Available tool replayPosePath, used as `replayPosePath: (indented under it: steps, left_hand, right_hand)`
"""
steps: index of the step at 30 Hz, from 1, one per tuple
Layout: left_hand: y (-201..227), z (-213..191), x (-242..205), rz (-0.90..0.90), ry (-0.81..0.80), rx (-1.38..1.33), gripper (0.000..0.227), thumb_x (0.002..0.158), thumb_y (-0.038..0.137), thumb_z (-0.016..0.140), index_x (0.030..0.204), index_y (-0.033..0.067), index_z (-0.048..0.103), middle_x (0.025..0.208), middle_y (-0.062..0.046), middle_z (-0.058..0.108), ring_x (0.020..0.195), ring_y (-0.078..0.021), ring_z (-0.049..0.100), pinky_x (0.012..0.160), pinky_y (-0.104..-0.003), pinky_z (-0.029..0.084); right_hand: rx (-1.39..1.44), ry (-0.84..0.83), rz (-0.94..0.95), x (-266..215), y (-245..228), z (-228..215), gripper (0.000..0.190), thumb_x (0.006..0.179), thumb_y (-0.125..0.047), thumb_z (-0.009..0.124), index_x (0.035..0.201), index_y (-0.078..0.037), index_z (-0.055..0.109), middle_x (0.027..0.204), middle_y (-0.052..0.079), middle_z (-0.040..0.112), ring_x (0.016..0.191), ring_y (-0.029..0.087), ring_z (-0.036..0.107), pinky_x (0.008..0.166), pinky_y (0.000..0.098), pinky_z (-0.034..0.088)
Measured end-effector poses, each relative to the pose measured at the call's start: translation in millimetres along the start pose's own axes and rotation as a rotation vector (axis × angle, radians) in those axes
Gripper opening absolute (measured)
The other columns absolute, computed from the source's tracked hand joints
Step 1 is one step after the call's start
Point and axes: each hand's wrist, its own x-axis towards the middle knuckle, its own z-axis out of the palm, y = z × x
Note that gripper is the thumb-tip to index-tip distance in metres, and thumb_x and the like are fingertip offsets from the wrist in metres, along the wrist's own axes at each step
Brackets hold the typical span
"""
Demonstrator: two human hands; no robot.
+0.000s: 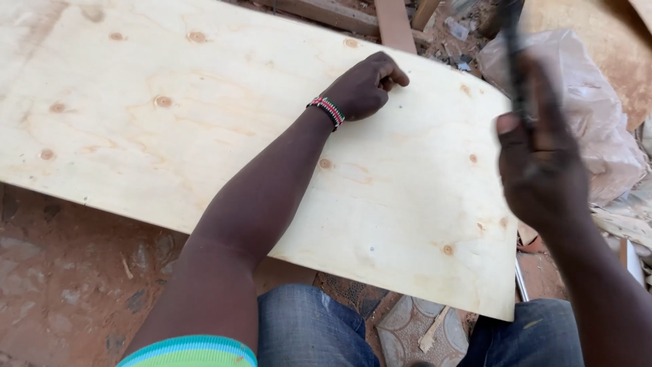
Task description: The person is nailing a thin plywood sheet onto a larger wooden structure using a hammer and small nails.
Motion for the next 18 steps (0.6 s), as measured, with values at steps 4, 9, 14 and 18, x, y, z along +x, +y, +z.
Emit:
replayPosePath:
  steps: [4,9,14,18]
  left_hand:
    - [-7,7,0,0.055,0.022,-0.009,0.045,0.088,-0.014,0.059,0.114,0.0109,0.086,0.115,-0.001,0.070,0.090,-0.0138,0.065,0.084,-0.029,0.061]
    - [-5,5,-4,0.048,0.022,-0.006,0.040,0.092,-0.010,0.059,0.115,0.0105,0.086,0.113,-0.001,0.069,0.090,-0.0145,0.064,0.085,-0.030,0.059]
    - [-9,9,2,0.023,0.026,0.007,0.044,0.093,-0.011,0.060,0.118,0.0133,0.086,0.111,-0.001,0.074,0.089,-0.0139,0.067,0.084,-0.030,0.061]
    - [0,5,0,0.010,0.028,-0.046,0.044,0.090,-0.014,0.058,0.112,0.0116,0.086,0.111,0.000,0.072,0.087,-0.0128,0.066,0.083,-0.029,0.061]
  right_hand:
    - [-0.299,-0.095,-0.031,-4,43,27,0.085,0.133,-0.008,0.052,0.198,-0.036,0.006,0.183,0.026,0.052,0.130,0.046,0.078,0.101,0.0544,0.066]
    - [-0.473,-0.532,0.527,23,-2,-10,0.077,0.122,-0.058,0.033,0.197,-0.065,0.019,0.097,0.023,0.079,0.080,0.035,0.075,0.090,0.0541,0.063]
    - [0.003,0.103,-0.099,-3,3,-23,0.066,0.143,0.000,0.050,0.203,-0.008,0.024,0.121,0.016,0.067,0.068,0.017,0.052,0.057,0.0309,0.037]
    - [-0.184,-0.091,0.165,4,56,22,0.055,0.129,-0.018,0.055,0.183,-0.008,0.050,0.121,0.015,0.080,0.080,0.039,0.070,0.076,0.0513,0.056]
